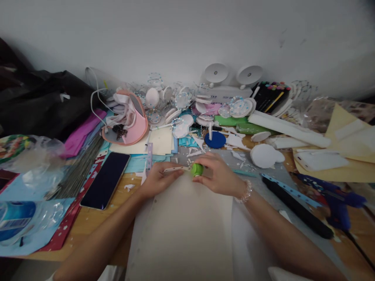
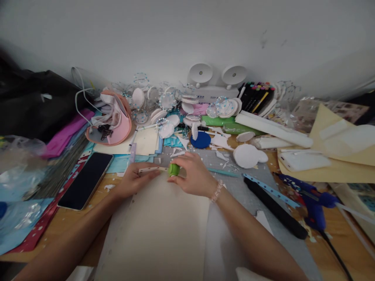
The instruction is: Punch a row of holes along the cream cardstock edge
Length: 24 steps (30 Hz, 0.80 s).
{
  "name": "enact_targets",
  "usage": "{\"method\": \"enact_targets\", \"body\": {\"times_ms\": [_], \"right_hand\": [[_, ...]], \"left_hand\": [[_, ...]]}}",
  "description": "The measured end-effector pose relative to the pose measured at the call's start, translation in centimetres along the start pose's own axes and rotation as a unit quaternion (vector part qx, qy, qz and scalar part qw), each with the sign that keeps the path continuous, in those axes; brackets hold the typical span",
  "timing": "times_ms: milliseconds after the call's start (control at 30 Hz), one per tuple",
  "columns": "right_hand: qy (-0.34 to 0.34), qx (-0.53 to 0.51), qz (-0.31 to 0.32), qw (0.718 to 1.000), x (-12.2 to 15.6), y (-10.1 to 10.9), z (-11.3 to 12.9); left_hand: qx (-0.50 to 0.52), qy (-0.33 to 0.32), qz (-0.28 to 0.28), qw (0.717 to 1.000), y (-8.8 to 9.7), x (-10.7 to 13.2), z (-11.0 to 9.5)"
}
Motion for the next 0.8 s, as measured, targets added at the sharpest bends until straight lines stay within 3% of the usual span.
{"method": "enact_targets", "body": {"times_ms": [167, 267, 333, 433, 567, 800], "right_hand": [[0.007, 0.025, -0.005, 1.000, 0.0, -0.1, 0.1], [0.006, 0.047, 0.001, 0.999, -0.1, -0.3, 0.3], [0.005, 0.059, 0.004, 0.998, -0.1, -0.4, 0.5], [0.001, 0.074, 0.004, 0.997, -0.1, -0.6, 0.7], [0.013, 0.100, 0.002, 0.995, 0.0, -0.9, 1.3], [0.028, 0.149, -0.006, 0.988, 0.1, -0.8, 1.8]], "left_hand": [[-0.042, -0.012, 0.008, 0.999, 0.4, -0.2, -0.3], [-0.141, -0.097, 0.006, 0.985, 1.0, 0.0, -3.1], [-0.247, -0.142, -0.001, 0.958, 1.1, 0.1, -5.5], [-0.424, -0.135, 0.040, 0.895, 0.0, -0.6, -7.5], [-0.548, -0.089, 0.116, 0.824, -2.1, -2.5, -7.4], [-0.581, -0.031, 0.112, 0.806, -3.2, -3.8, -6.8]]}}
Point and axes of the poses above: each hand's wrist, its own x-axis away from the middle knuckle, its own y-axis out of the back of the hand, z = x × y, the point moved 6 cm from there along -x, towards the middle knuckle, and after that the axes turned 7 degrees about z, right-handed, at the moved point
